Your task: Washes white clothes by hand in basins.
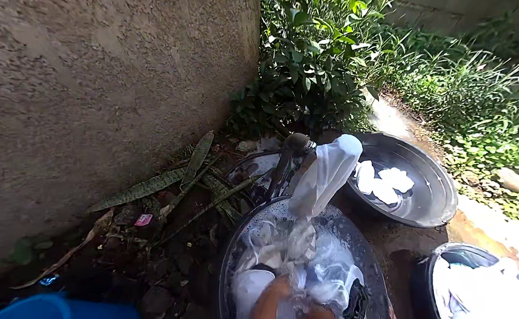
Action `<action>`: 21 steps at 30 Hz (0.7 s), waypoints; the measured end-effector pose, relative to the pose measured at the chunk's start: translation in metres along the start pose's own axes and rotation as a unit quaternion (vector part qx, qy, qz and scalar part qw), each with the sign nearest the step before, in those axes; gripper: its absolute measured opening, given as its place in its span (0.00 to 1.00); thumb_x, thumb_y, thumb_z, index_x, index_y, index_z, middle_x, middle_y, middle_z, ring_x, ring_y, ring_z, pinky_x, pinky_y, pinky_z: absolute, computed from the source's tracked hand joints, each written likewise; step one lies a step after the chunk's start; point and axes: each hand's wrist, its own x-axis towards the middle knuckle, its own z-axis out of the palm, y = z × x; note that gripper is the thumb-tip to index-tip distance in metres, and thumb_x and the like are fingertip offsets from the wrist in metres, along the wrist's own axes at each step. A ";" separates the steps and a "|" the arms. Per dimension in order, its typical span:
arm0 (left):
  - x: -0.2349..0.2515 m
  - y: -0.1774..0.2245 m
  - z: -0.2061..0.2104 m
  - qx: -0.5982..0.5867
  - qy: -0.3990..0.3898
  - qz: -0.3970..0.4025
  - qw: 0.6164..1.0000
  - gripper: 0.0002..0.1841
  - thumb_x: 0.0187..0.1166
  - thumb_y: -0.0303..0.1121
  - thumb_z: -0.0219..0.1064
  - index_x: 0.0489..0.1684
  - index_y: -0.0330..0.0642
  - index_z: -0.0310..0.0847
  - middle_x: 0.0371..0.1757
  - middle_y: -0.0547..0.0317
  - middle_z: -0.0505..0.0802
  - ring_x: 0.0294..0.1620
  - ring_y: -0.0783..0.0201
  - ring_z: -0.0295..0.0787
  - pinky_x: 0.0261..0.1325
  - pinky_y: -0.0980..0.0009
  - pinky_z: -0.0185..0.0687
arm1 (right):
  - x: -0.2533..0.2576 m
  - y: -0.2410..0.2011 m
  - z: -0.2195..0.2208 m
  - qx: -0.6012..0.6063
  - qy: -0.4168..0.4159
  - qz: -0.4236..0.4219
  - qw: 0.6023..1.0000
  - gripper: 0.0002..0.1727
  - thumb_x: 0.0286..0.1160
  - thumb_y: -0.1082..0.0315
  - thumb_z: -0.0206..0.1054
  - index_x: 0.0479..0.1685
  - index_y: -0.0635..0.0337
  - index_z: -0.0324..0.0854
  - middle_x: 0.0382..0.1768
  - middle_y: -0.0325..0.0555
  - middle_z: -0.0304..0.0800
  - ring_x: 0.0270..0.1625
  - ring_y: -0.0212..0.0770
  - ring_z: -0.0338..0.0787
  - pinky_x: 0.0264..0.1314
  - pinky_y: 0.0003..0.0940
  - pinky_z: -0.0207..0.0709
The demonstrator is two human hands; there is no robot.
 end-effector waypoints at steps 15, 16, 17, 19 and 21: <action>-0.079 0.021 -0.006 -0.496 0.181 0.166 0.833 0.21 0.87 0.32 0.62 0.73 0.28 0.74 0.66 0.42 0.87 0.68 0.58 0.83 0.75 0.60 0.76 | -0.319 -0.031 -0.128 0.500 0.299 -0.558 0.591 0.21 0.81 0.48 0.66 0.64 0.48 0.87 0.56 0.38 0.95 0.60 0.32 0.92 0.66 0.33 0.87; -0.087 0.033 -0.003 -0.621 0.185 0.174 0.741 0.14 0.88 0.30 0.56 0.63 0.30 0.76 0.51 0.48 0.89 0.52 0.64 0.87 0.58 0.65 0.83 | -0.298 -0.027 -0.121 0.556 0.323 -0.511 0.570 0.19 0.80 0.48 0.67 0.60 0.49 0.86 0.52 0.38 0.96 0.56 0.32 0.94 0.62 0.33 0.89; -0.096 0.046 -0.004 -0.707 0.188 0.206 0.650 0.11 0.83 0.29 0.54 0.55 0.35 0.76 0.41 0.55 0.91 0.43 0.68 0.89 0.49 0.67 0.88 | -0.269 -0.024 -0.114 0.603 0.347 -0.444 0.565 0.17 0.83 0.50 0.63 0.59 0.51 0.83 0.48 0.37 0.97 0.52 0.31 0.95 0.56 0.31 0.91; -0.116 0.070 -0.004 -0.738 0.201 0.268 0.586 0.15 0.67 0.24 0.61 0.54 0.34 0.76 0.40 0.57 0.91 0.42 0.68 0.91 0.49 0.67 0.90 | -0.194 -0.018 -0.105 0.673 0.326 -0.330 0.575 0.21 0.91 0.53 0.47 0.64 0.55 0.77 0.46 0.39 0.95 0.49 0.31 0.94 0.52 0.32 0.91; -0.129 0.094 0.007 -0.633 0.253 0.313 0.662 0.19 0.63 0.23 0.73 0.53 0.26 0.80 0.43 0.52 0.93 0.47 0.68 0.92 0.58 0.69 0.89 | -0.121 -0.023 -0.098 0.741 0.256 -0.275 0.557 0.22 0.94 0.53 0.45 0.61 0.58 0.78 0.42 0.43 0.92 0.46 0.35 0.92 0.51 0.36 0.89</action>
